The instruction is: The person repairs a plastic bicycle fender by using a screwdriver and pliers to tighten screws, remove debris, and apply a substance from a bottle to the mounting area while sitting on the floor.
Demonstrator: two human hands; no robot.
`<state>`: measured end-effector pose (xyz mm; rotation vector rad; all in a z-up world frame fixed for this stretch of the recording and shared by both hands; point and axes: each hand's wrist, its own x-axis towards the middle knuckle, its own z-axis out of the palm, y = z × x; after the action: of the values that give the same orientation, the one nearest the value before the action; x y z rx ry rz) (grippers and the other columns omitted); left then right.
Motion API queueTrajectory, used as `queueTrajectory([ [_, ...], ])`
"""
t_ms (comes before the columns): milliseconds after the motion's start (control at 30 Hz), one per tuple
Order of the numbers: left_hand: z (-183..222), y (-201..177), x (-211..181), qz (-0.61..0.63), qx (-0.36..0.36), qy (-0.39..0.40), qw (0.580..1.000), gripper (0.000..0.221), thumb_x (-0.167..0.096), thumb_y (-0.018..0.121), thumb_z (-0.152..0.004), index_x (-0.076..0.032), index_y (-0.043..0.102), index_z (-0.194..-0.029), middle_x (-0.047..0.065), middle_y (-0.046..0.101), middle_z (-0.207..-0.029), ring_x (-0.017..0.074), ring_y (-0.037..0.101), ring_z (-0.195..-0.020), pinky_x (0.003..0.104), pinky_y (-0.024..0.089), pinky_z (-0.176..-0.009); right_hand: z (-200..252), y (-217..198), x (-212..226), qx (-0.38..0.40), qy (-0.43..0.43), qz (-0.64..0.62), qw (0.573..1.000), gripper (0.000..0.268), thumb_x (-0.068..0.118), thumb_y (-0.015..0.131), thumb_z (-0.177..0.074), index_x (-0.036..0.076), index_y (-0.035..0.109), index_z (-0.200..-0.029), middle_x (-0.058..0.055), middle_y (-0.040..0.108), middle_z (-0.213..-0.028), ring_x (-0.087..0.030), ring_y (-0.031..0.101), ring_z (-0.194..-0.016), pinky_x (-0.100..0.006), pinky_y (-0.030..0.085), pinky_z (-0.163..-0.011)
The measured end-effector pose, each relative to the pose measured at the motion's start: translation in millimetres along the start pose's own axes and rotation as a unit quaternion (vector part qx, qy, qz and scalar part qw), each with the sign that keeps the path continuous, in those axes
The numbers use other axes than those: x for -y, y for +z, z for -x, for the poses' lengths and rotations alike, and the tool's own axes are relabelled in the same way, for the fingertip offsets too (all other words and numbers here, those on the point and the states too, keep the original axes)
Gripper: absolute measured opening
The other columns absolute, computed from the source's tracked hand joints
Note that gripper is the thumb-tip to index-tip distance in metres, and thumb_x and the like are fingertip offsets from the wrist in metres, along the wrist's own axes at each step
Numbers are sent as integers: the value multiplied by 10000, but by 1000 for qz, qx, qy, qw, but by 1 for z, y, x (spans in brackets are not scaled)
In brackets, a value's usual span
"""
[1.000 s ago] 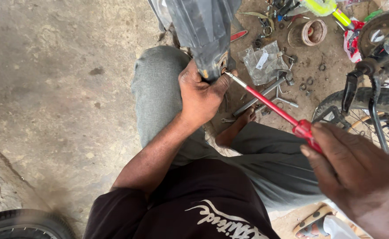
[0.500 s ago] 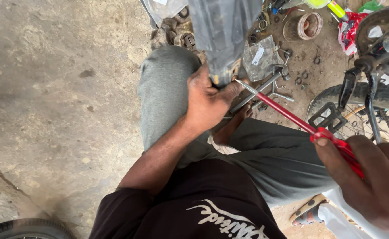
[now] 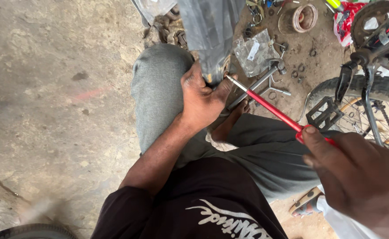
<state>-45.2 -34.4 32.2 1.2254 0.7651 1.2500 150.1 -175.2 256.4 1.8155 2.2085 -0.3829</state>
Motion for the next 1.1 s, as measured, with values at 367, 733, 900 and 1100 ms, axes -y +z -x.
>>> queueTrajectory([
  [367, -5, -12, -8, 4, 16, -31, 999, 203, 27, 766, -970, -8, 608, -1092, 19, 684, -874, 61, 616, -769, 260, 534, -677, -16, 11, -30, 219, 18, 141, 965, 541, 310, 512, -1015, 172, 448, -1535, -21, 658, -810, -140, 628, -629, -358, 528, -538],
  [733, -2, -12, -5, -36, -13, -19, 999, 236, 29, 768, -912, -8, 575, -1042, 18, 641, -849, 78, 592, -743, 282, 515, -658, -27, -13, -24, -39, -132, 105, 985, 487, 191, 674, -900, 31, 623, -1357, -135, 696, -764, -160, 579, -527, -320, 433, -447],
  [900, -3, -10, -6, -63, -35, -19, 997, 225, 41, 753, -888, -2, 589, -1037, 28, 635, -821, 82, 569, -712, 286, 510, -645, -35, -12, -12, 117, 329, -316, 882, 536, 219, 736, -832, 144, 683, -1359, -83, 661, -741, -145, 548, -452, -339, 464, -385],
  [1100, -3, -10, -10, -5, -21, -57, 998, 234, 35, 720, -891, 2, 579, -1074, 16, 664, -845, 54, 594, -700, 265, 513, -602, -33, -2, -27, 196, -69, 340, 917, 550, 411, 473, -1029, 190, 493, -1532, 14, 588, -737, -109, 515, -535, -336, 430, -481],
])
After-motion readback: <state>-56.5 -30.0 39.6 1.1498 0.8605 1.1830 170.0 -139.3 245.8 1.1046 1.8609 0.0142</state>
